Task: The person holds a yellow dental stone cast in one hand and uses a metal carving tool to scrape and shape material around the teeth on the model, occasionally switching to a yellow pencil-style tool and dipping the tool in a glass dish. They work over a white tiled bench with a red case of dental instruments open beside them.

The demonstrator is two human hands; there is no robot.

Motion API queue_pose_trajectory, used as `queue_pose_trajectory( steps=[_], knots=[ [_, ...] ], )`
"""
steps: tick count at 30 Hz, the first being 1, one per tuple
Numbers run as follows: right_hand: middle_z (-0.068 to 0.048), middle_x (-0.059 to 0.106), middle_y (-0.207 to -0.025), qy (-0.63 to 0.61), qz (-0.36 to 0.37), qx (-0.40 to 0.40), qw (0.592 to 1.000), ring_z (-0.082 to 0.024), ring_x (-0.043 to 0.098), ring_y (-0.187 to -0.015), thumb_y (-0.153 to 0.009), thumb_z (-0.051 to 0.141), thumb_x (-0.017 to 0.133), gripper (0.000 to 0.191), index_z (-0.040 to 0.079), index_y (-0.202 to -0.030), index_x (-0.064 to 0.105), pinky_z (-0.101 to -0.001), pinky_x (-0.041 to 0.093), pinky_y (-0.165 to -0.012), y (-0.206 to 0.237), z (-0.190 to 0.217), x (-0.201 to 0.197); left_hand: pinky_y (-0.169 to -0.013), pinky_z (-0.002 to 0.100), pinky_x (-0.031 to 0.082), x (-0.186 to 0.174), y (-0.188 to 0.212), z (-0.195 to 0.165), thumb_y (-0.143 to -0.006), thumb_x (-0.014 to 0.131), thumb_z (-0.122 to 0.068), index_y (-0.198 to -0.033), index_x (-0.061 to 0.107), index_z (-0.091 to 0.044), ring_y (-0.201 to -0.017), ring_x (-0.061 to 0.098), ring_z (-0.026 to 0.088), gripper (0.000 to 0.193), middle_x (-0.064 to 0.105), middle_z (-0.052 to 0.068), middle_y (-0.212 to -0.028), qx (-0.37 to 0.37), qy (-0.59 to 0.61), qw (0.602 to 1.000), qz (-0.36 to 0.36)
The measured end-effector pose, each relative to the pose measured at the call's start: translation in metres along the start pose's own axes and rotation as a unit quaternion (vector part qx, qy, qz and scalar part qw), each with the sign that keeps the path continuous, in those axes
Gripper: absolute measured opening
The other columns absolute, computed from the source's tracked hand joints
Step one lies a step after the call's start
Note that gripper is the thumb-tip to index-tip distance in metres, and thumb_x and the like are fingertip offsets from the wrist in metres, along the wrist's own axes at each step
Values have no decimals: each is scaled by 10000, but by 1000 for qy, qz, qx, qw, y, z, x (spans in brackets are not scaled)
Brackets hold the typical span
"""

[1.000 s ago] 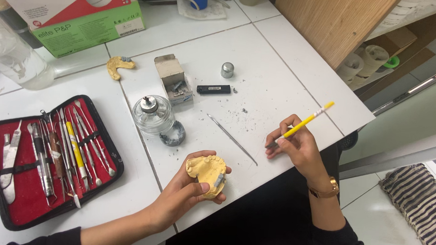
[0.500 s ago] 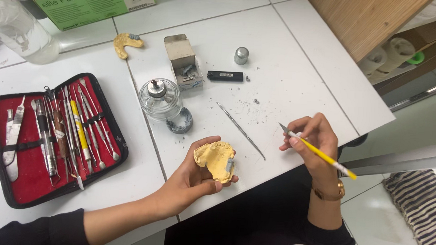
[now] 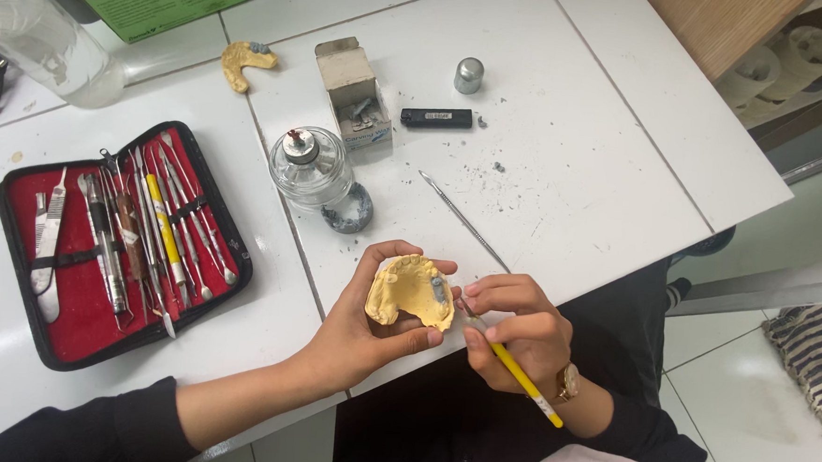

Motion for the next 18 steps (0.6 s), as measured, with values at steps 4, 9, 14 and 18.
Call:
queue_pose_trajectory(
  steps=[4, 9, 14, 18],
  knots=[
    [-149, 680, -1049, 35, 7, -8, 999, -277, 762, -1002, -884, 14, 734, 306, 107, -1048, 494, -362, 683, -834, -4, 2, 6, -1055, 377, 582, 0, 1, 0, -869, 739, -13, -1335, 277, -107, -1300, 589, 221, 663, 493, 177, -1485, 15, 12, 1000, 1],
    [-122, 689, -1062, 64, 11, -53, 997, -277, 766, -1029, -917, 79, 758, 314, 113, -1060, 480, -348, 702, -805, -11, 8, 9, -1087, 376, 557, -4, -3, -2, -887, 726, -1, -1294, 271, -94, -1310, 585, 236, 617, 495, 198, -1500, 36, -7, 999, -1],
    [-149, 716, -1110, 88, 29, -22, 995, -211, 787, -947, -914, 104, 770, 322, 120, -1048, 478, -271, 683, -730, -5, -1, 8, -1138, 387, 515, -3, -2, 1, -963, 664, -45, -1323, 272, -85, -1350, 562, 241, 533, 491, 224, -1508, 37, -5, 999, 23],
    [-151, 720, -1125, 84, 33, -23, 996, -201, 792, -924, -931, 124, 771, 316, 123, -1038, 474, -261, 675, -692, 2, -7, 7, -1115, 405, 524, -7, -5, 6, -1007, 593, -117, -1348, 297, -91, -1327, 582, 254, 453, 520, 204, -1486, 17, -10, 1000, 4]
  ],
)
Point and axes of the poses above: each hand's wrist, its own y-axis away from the middle knuckle, its own x-axis out of the palm, z = x × y, the point moved 8 cm from there along -y, towards the middle knuckle
